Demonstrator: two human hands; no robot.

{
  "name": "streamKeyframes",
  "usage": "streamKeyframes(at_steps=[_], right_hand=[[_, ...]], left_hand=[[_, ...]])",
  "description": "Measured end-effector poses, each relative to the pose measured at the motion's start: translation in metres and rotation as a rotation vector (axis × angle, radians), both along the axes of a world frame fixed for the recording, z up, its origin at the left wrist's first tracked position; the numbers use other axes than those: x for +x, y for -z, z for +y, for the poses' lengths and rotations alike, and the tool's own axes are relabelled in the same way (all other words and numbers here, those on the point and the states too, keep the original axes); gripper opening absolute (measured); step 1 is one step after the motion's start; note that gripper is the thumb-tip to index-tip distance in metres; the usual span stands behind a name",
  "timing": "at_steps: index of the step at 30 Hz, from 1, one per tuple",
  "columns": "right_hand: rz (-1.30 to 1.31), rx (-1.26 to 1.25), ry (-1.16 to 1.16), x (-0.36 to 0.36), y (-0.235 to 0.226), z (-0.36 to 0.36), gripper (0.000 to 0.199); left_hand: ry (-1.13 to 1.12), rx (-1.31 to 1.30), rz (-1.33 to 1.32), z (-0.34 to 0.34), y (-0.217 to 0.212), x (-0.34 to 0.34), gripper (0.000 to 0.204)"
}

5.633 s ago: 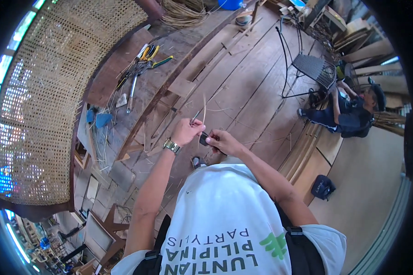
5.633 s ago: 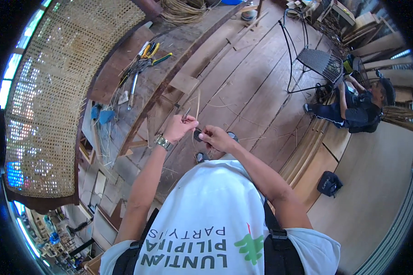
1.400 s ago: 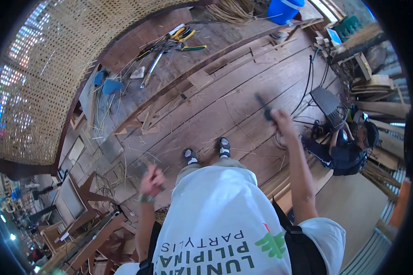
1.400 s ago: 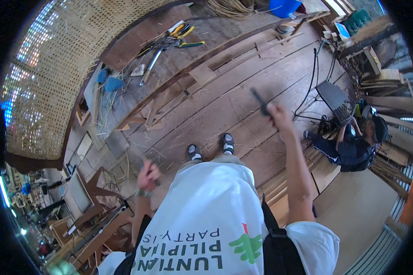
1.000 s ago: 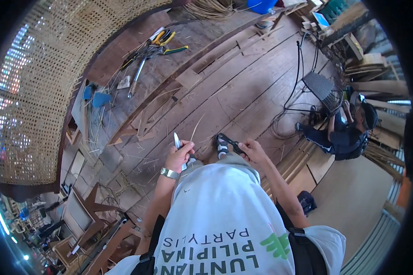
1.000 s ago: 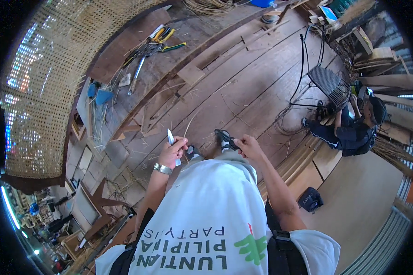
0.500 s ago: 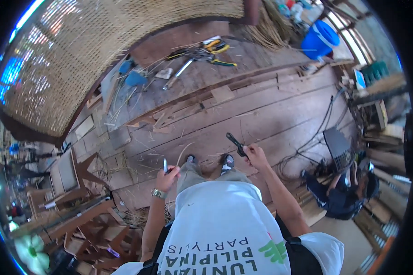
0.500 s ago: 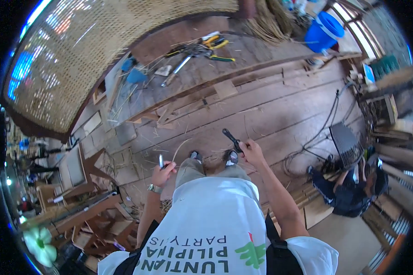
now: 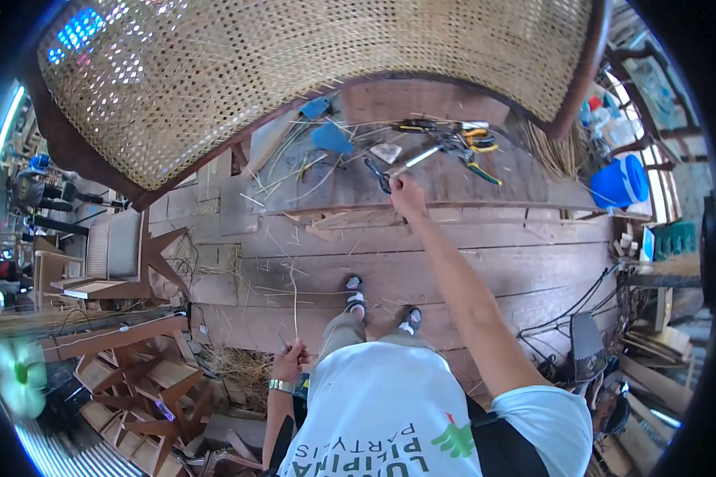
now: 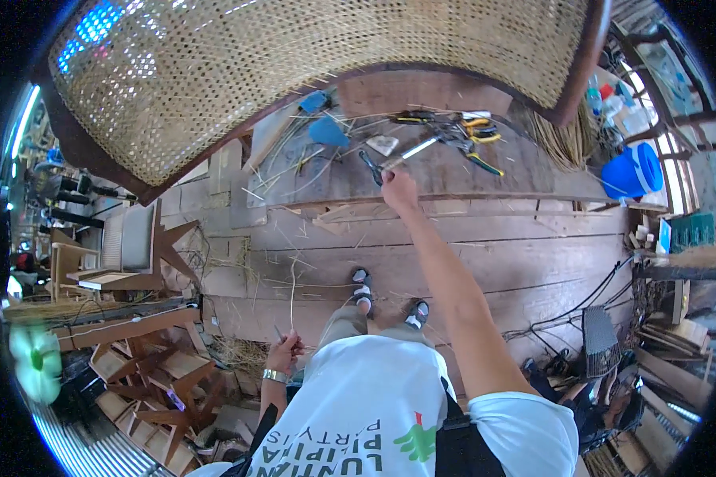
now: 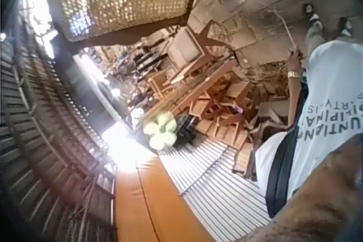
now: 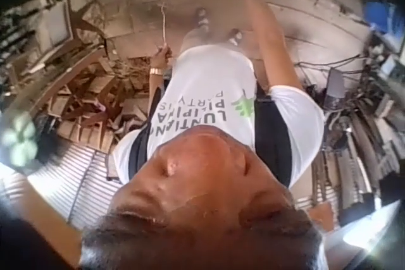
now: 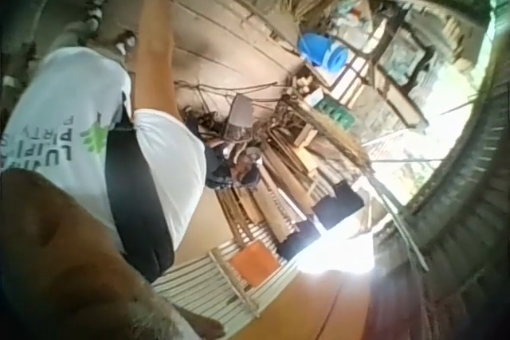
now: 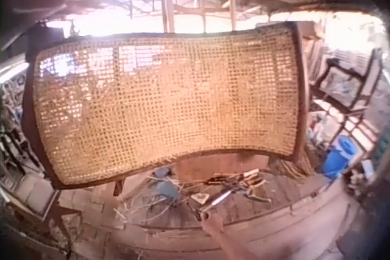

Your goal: The person touches a woven cane chair back by hand, selects rattan strips from a bundle, and trims and sands the strips using a knife and a sanding block.

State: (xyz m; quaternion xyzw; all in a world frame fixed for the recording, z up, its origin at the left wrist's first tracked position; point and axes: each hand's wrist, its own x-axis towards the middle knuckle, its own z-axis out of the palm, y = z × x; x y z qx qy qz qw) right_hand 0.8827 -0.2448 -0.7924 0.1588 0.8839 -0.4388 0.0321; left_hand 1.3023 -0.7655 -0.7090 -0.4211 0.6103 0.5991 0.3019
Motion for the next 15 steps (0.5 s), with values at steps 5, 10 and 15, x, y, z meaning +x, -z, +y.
streamKeyframes(at_steps=[5, 10, 15], right_hand=[[0.075, 0.152, -0.049, -0.111, 0.018, -0.109, 0.035], [0.181, 0.14, -0.078, -0.219, 0.015, -0.21, 0.053], [0.157, -0.247, -0.266, -0.235, 0.057, -0.203, 0.051]], left_hand=[[-0.004, -0.051, 0.085, -0.095, -0.002, -0.067, 0.039], [-0.049, 0.053, 0.214, -0.181, 0.024, -0.102, 0.033], [-0.194, 0.0, 0.264, -0.217, 0.026, -0.103, 0.034]])
